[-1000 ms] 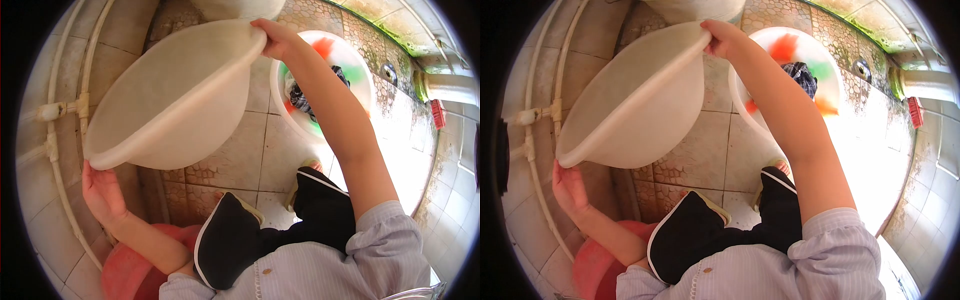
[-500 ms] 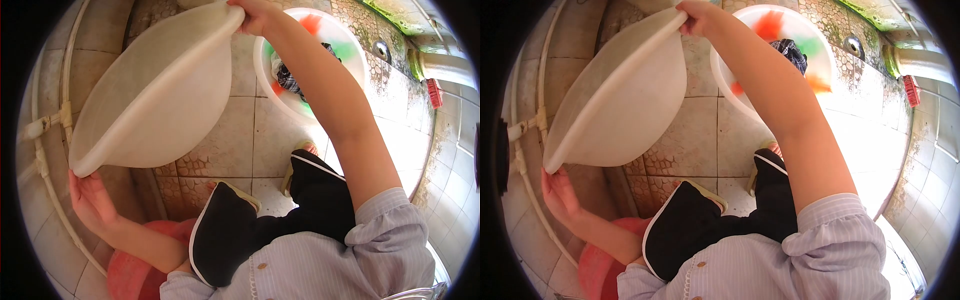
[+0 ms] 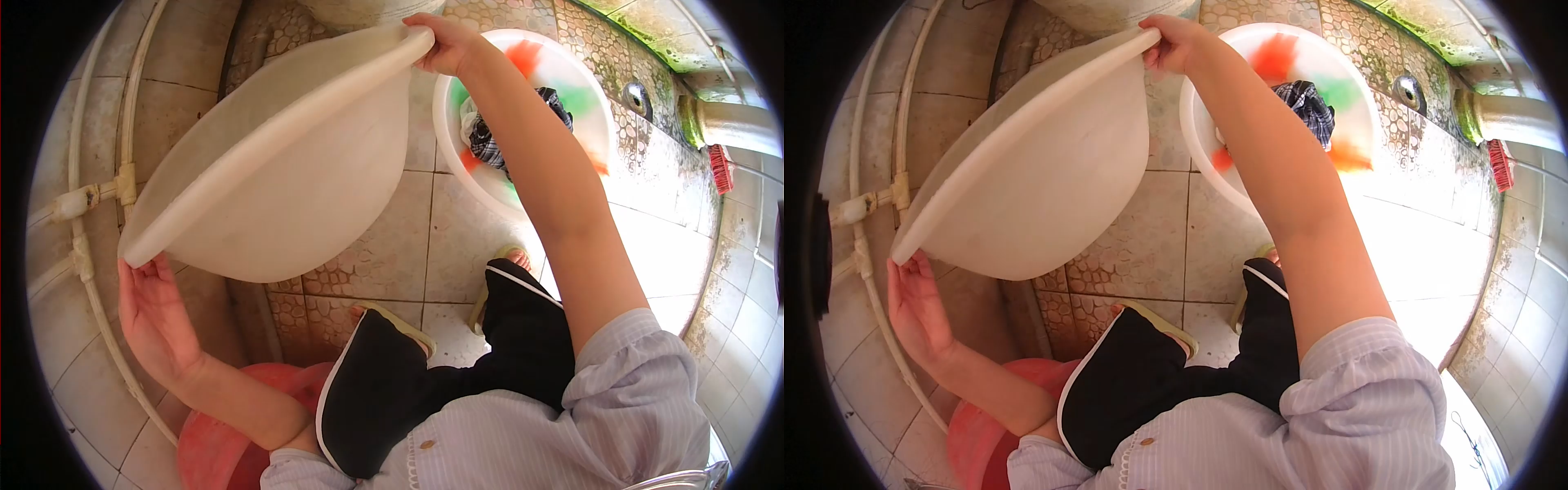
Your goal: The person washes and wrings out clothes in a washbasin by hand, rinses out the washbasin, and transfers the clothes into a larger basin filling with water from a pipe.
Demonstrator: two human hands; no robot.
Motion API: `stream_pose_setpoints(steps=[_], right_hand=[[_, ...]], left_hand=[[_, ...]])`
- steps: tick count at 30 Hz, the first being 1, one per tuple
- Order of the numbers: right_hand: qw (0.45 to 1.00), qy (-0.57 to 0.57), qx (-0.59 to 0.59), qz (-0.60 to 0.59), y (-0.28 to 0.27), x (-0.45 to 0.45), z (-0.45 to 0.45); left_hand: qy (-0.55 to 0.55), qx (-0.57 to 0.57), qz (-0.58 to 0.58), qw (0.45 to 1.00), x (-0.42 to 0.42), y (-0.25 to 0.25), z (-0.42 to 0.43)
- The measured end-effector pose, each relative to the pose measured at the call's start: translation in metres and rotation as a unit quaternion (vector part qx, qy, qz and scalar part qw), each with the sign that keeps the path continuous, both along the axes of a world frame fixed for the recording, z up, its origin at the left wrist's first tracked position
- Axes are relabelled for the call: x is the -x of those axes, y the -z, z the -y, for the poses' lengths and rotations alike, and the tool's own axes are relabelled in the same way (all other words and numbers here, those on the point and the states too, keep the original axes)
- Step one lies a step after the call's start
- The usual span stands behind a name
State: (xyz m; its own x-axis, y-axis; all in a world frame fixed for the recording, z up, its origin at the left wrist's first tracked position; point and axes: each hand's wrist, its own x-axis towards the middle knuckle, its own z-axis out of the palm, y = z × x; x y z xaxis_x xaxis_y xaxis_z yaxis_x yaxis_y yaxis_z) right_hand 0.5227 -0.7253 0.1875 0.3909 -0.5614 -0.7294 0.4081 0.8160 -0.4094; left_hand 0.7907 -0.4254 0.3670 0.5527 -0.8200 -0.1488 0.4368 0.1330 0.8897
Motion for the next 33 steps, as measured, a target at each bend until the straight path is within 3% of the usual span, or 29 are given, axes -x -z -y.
stream_pose_setpoints(steps=[8,20,33], right_hand=[[0.996,-0.039,-0.017,0.074,0.037,0.003,0.02],[0.991,-0.1,0.038,0.075,0.013,0.012,0.005],[0.992,-0.078,0.05,0.08,0.028,0.007,0.012]], left_hand=[[0.018,-0.001,-0.01,1.0,-0.001,0.0,0.001],[0.033,0.005,-0.014,0.999,-0.004,0.0,0.002],[0.016,0.007,-0.005,1.0,-0.013,0.002,0.001]])
